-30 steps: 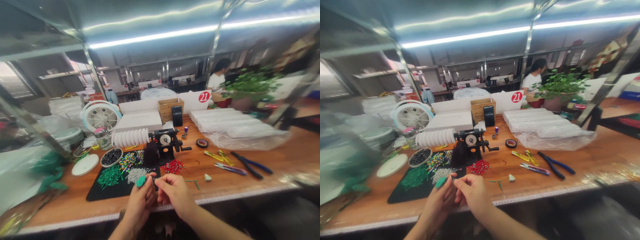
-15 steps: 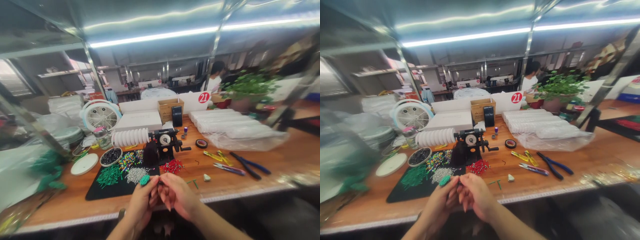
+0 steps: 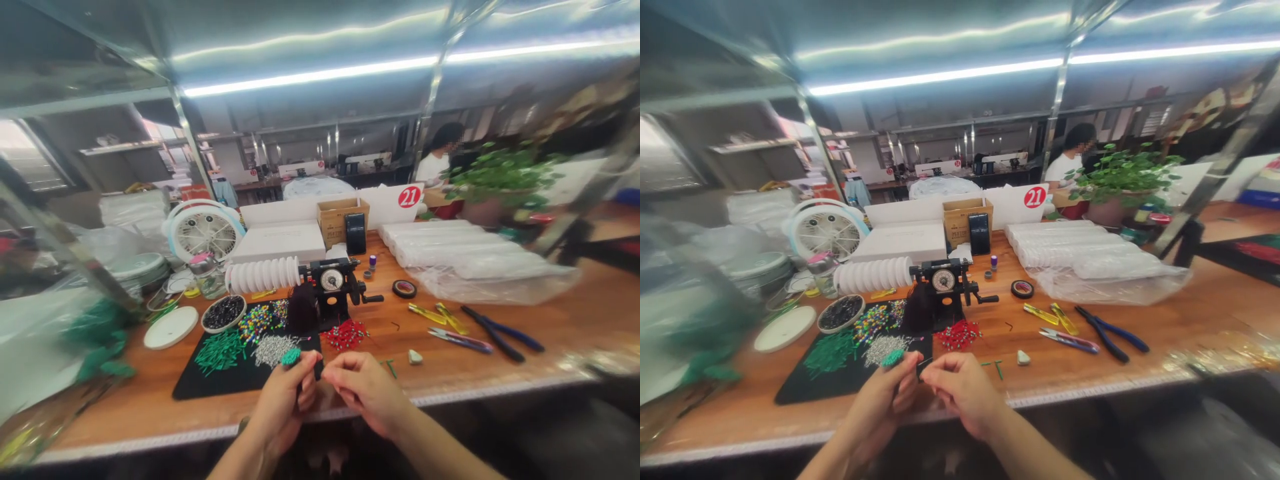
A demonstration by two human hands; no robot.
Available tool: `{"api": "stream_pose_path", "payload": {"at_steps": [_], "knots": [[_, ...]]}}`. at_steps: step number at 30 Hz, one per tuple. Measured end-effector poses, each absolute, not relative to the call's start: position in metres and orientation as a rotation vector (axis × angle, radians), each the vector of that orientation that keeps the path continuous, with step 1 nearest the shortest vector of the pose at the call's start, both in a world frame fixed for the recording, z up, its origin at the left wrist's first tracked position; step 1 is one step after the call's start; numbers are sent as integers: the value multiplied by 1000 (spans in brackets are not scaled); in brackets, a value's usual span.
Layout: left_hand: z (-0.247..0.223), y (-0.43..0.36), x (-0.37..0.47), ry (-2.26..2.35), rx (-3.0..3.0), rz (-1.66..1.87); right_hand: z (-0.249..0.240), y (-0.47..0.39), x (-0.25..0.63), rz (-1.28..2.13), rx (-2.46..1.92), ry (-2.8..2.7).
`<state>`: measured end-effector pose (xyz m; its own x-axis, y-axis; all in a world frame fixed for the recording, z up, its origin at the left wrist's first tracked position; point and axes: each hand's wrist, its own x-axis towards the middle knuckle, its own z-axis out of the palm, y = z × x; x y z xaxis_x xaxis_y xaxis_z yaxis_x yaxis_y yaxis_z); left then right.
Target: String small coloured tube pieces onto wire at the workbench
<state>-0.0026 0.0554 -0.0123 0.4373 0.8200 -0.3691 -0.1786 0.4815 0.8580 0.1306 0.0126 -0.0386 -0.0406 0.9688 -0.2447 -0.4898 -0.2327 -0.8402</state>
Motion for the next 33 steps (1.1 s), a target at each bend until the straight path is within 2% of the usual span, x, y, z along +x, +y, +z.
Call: {"api": "stream_pose_path", "payload": {"at_steps": [5,12,19,25,33], "knots": [[-10,53,-1,844,915,705,-40,15,133,1472,-1007,-665],[-7,55,-5,889,928,764,-38,12,140,1357,-1299,-905],[-11,52,-2,832,979,619,-28,17,141,1218,-1217,-854],[-16,49,-5,815,1088,558,-18,18,133,1446,-1034,-897],[-12,49,-7,867,1296,580,-11,15,130,1389,-1057,-957]]}}
